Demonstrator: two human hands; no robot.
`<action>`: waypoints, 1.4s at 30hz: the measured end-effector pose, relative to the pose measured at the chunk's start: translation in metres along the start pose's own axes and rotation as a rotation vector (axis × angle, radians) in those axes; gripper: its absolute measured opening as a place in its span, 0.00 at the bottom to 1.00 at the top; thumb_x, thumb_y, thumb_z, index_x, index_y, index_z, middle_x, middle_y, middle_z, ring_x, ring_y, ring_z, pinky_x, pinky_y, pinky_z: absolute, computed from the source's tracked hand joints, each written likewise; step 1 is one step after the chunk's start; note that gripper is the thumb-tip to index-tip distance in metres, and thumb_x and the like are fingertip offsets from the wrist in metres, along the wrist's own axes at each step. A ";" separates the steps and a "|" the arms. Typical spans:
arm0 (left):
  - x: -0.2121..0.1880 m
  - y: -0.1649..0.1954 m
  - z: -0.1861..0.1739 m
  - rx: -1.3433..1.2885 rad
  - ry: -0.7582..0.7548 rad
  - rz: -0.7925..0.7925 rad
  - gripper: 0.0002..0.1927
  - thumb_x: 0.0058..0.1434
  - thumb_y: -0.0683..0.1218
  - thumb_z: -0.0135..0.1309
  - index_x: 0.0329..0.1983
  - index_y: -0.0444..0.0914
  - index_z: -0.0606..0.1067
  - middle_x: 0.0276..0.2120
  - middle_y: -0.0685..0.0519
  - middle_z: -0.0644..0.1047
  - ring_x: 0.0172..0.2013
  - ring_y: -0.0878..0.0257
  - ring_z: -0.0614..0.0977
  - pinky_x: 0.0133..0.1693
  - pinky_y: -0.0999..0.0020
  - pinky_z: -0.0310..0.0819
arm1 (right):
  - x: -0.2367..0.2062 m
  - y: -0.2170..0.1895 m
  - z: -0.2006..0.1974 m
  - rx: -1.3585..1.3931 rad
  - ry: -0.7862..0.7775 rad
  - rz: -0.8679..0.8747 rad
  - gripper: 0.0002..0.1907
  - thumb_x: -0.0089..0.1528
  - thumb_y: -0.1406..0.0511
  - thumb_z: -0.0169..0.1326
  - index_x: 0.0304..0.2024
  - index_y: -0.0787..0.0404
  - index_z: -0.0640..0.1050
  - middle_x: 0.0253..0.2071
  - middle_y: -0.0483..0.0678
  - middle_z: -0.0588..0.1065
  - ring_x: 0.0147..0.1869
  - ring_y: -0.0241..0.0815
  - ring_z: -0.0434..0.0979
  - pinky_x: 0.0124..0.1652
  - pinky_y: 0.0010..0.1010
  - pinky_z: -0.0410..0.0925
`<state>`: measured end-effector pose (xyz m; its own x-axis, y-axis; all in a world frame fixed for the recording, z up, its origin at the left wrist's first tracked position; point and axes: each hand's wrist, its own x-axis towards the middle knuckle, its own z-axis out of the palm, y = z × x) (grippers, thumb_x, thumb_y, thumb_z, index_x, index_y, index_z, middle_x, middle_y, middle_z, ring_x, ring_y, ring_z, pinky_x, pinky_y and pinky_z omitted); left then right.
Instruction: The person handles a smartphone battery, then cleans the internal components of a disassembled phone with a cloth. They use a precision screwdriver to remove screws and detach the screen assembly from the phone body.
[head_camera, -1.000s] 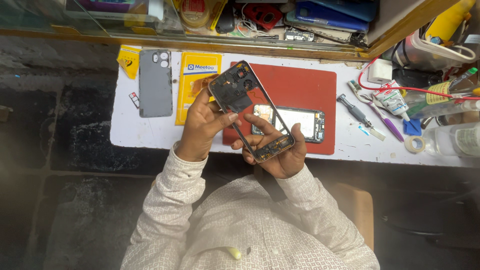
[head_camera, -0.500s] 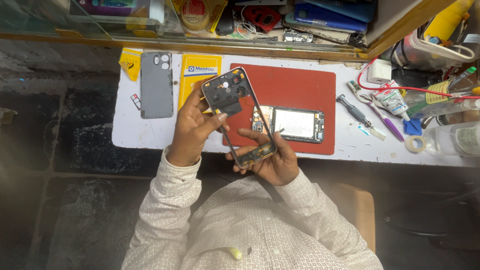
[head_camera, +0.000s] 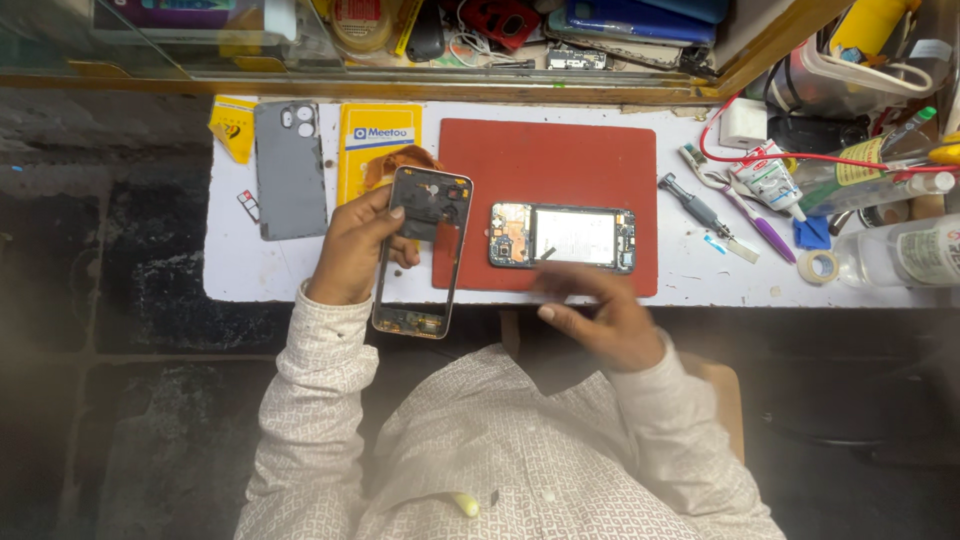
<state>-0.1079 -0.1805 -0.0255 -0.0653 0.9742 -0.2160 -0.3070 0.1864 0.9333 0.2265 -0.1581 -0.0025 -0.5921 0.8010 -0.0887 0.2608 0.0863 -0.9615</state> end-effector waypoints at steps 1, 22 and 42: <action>0.001 -0.003 -0.001 0.004 -0.003 0.002 0.17 0.71 0.41 0.43 0.60 0.33 0.74 0.35 0.51 0.82 0.23 0.67 0.79 0.28 0.73 0.76 | 0.007 -0.002 -0.012 -0.285 0.085 -0.179 0.33 0.58 0.59 0.66 0.64 0.62 0.73 0.56 0.56 0.77 0.59 0.52 0.77 0.59 0.42 0.71; 0.018 -0.036 0.084 0.232 0.214 0.096 0.24 0.69 0.41 0.41 0.69 0.34 0.60 0.46 0.44 0.79 0.28 0.59 0.84 0.31 0.68 0.81 | 0.057 0.021 -0.040 -0.983 0.534 -0.235 0.55 0.52 0.51 0.74 0.72 0.65 0.61 0.56 0.60 0.70 0.59 0.61 0.68 0.60 0.50 0.60; 0.045 0.009 0.012 0.593 0.441 0.581 0.06 0.66 0.40 0.62 0.43 0.34 0.77 0.43 0.45 0.81 0.41 0.56 0.83 0.46 0.61 0.79 | 0.006 -0.029 -0.004 -0.224 0.416 -0.362 0.18 0.61 0.69 0.64 0.53 0.64 0.79 0.62 0.57 0.73 0.68 0.52 0.74 0.65 0.38 0.68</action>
<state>-0.1018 -0.1338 -0.0232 -0.4476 0.8214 0.3535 0.4126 -0.1610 0.8966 0.2186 -0.1534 0.0255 -0.3363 0.8584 0.3874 0.2795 0.4838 -0.8293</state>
